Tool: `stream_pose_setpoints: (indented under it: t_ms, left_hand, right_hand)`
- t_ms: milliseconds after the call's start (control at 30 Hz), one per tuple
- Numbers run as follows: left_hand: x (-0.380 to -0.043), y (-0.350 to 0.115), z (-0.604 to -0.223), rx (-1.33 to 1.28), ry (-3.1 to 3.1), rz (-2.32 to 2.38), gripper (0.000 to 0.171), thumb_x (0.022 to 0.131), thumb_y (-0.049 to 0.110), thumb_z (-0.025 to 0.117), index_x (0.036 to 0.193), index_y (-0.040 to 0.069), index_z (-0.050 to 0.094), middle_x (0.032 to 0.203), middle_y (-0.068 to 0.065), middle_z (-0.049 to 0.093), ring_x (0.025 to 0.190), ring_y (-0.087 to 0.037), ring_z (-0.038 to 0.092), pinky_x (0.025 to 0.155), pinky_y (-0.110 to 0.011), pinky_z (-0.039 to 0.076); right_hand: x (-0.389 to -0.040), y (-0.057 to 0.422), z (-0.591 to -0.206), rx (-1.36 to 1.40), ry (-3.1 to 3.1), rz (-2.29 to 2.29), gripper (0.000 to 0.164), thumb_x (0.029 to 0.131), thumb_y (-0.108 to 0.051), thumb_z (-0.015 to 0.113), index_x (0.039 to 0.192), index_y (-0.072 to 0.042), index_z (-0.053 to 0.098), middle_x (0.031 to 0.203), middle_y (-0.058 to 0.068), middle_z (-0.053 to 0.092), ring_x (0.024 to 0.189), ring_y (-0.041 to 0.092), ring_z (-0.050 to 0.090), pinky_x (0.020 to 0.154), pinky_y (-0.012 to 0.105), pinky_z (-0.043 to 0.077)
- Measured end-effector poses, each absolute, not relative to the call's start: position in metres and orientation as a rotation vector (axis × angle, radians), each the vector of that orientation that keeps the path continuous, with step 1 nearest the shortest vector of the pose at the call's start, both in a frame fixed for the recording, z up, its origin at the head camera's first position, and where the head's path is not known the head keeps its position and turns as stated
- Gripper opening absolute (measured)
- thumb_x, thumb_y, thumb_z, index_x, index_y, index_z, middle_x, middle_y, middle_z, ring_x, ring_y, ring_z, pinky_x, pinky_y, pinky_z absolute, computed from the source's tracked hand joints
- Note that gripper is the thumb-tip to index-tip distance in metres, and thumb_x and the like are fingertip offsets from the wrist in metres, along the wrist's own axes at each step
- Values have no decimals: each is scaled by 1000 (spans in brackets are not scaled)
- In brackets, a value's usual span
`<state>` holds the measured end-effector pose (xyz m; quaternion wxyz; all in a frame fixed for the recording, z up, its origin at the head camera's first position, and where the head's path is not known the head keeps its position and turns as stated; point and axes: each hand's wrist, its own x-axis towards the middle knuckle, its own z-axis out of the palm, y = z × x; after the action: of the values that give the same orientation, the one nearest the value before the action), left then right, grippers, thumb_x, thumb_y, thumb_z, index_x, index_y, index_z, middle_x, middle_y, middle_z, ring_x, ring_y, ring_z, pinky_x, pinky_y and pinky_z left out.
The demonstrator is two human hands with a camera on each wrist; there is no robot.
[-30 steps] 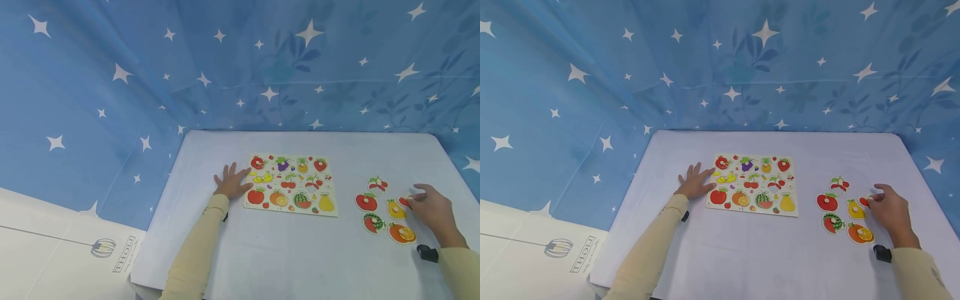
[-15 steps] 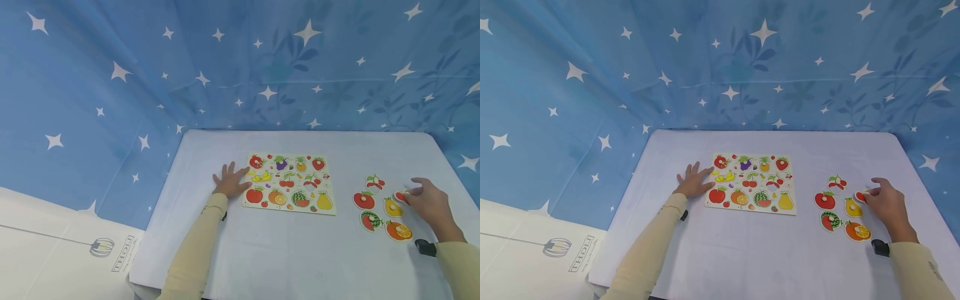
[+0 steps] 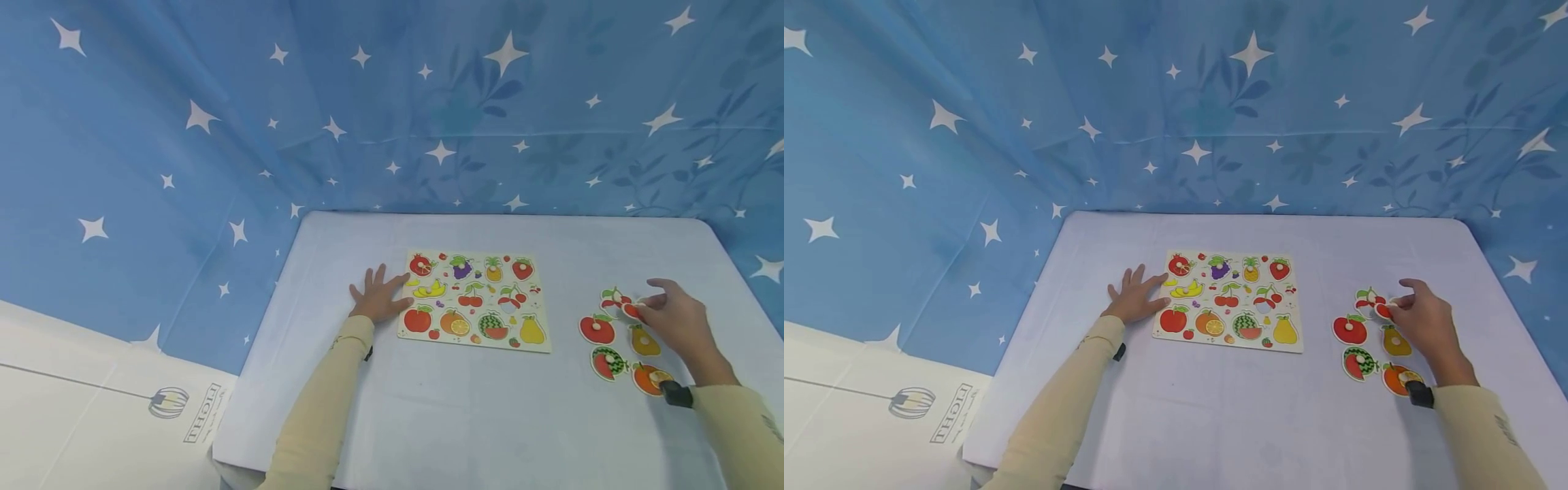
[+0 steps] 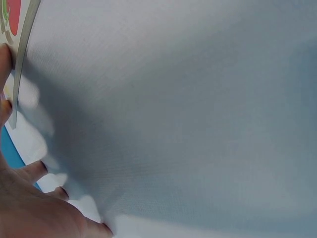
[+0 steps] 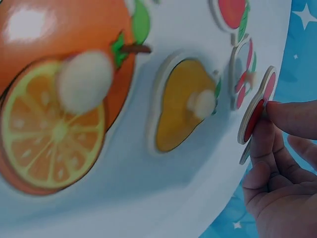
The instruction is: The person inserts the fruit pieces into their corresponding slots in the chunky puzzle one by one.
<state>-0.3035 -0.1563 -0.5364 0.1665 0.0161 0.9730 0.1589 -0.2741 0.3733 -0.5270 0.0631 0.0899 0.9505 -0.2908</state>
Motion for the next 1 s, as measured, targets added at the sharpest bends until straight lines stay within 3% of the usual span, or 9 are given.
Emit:
stream_pose_setpoints:
  t_ms: [400,733,1000]
  left_hand:
    - [-303,-155,-535,45,2776,445,66,90,60,57,150,46,32,165,-7,4,149,-38,-5,107,-75,1]
    - [-302,-154,-536,43,2780,456,67,90,61,56,150,45,32,165,-7,4,149,-38,-6,107,-74,0]
    - [-303,-155,-539,44,2790,444,67,90,62,56,150,46,31,165,-7,4,149,-38,-5,107,-74,1]
  right_hand:
    - [-293,338,-518,106,2864,-972,67,93,-12,62,146,9,27,116,36,56,103,52,55,87,64,46]
    - [-304,296,-521,23,2882,-1019,65,90,-8,66,143,8,33,109,32,60,91,41,62,75,51,56]
    - [-311,259,-529,-102,2879,-1058,59,90,-7,65,142,3,39,103,24,64,87,33,63,70,43,57]
